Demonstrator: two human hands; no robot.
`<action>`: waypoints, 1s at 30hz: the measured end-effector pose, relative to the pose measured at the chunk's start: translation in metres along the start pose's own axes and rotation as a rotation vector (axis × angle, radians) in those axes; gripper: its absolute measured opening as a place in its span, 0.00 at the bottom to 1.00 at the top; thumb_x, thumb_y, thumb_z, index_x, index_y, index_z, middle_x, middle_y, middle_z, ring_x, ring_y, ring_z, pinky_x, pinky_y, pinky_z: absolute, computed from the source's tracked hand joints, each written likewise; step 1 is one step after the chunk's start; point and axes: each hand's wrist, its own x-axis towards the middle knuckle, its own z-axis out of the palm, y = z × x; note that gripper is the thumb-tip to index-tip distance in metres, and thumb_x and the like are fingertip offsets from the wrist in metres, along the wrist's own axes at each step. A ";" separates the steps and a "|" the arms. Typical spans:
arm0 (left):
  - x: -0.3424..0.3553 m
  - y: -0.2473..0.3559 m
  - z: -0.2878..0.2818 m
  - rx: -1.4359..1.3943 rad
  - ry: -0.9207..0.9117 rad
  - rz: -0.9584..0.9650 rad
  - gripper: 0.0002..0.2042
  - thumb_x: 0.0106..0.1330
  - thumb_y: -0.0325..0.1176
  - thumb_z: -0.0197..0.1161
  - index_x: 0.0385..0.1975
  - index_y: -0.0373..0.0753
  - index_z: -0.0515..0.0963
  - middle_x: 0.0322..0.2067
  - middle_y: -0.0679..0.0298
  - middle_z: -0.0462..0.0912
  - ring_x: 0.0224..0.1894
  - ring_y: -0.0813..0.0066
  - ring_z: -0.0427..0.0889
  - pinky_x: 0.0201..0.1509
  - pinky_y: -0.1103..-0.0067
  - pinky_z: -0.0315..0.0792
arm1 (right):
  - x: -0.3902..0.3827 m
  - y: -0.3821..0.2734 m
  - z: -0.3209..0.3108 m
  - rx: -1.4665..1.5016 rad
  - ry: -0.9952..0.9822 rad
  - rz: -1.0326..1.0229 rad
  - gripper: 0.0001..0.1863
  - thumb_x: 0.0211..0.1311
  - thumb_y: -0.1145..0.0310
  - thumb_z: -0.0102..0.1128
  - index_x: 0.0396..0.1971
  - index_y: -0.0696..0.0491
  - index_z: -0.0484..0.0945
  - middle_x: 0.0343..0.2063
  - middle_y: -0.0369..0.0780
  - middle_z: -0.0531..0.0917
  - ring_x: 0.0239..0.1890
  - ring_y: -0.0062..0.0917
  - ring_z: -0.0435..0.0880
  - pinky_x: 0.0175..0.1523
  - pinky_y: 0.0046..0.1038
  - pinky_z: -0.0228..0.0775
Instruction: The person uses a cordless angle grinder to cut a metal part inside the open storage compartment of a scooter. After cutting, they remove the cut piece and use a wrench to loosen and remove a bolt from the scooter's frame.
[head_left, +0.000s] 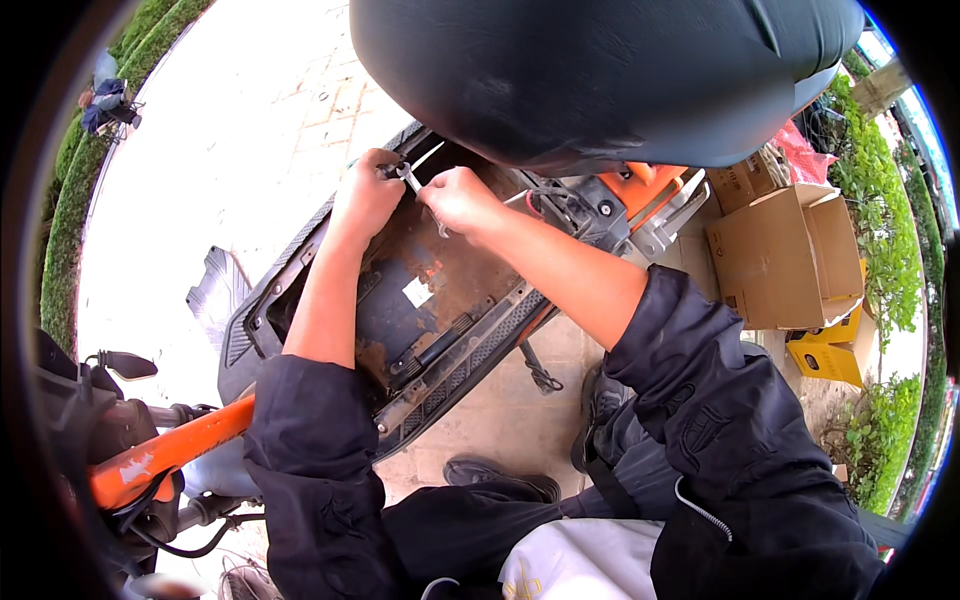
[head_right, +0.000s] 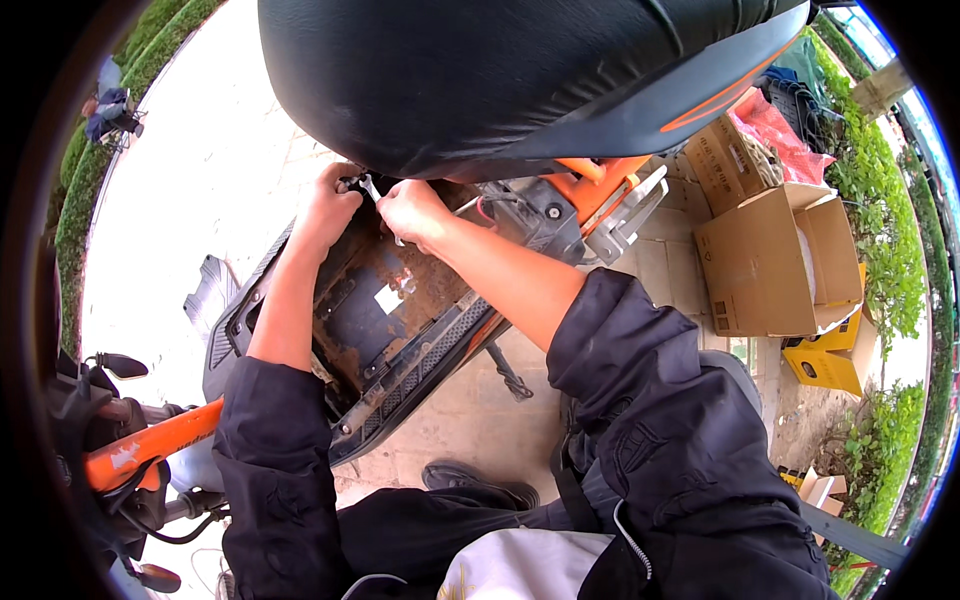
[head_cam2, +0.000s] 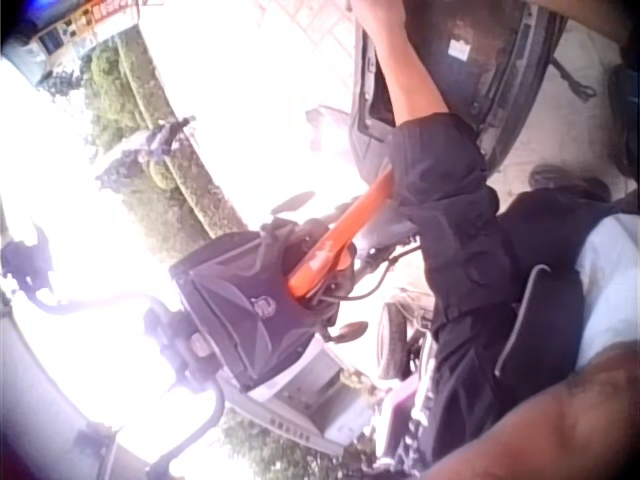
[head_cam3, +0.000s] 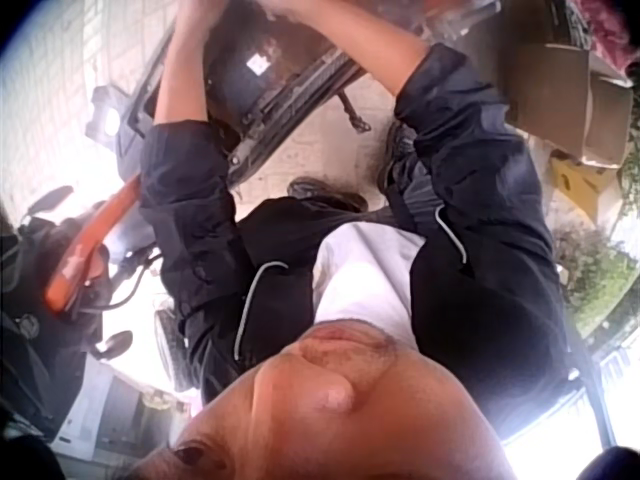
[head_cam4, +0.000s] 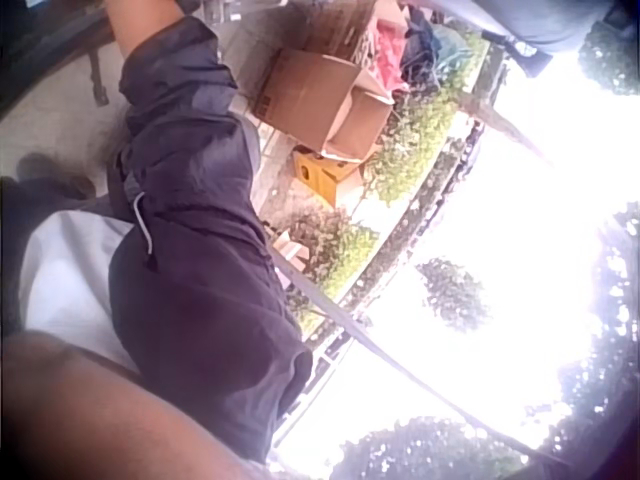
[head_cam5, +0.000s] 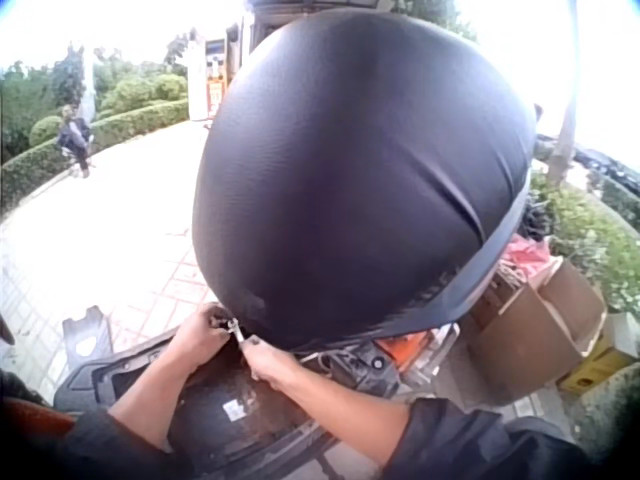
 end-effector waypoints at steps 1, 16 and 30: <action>0.000 0.000 -0.001 -0.028 -0.020 -0.025 0.19 0.53 0.26 0.58 0.47 0.35 0.78 0.36 0.49 0.83 0.40 0.57 0.82 0.50 0.72 0.72 | 0.000 0.000 -0.001 0.015 -0.002 0.000 0.10 0.61 0.69 0.56 0.26 0.59 0.80 0.21 0.40 0.81 0.20 0.21 0.74 0.24 0.27 0.65; -0.035 -0.007 -0.036 -0.259 -0.203 -0.343 0.13 0.58 0.28 0.58 0.41 0.28 0.79 0.27 0.63 0.80 0.23 0.78 0.75 0.26 0.80 0.72 | -0.022 -0.021 -0.021 -0.128 -0.090 0.053 0.08 0.60 0.70 0.57 0.29 0.59 0.80 0.23 0.40 0.82 0.21 0.21 0.77 0.25 0.25 0.68; -0.077 -0.077 -0.033 0.208 -0.276 -0.300 0.11 0.56 0.34 0.60 0.30 0.33 0.83 0.24 0.47 0.81 0.30 0.51 0.82 0.39 0.67 0.75 | -0.009 0.001 0.035 -1.339 -0.533 -0.214 0.13 0.50 0.74 0.64 0.38 0.53 0.86 0.42 0.47 0.85 0.47 0.38 0.85 0.50 0.36 0.77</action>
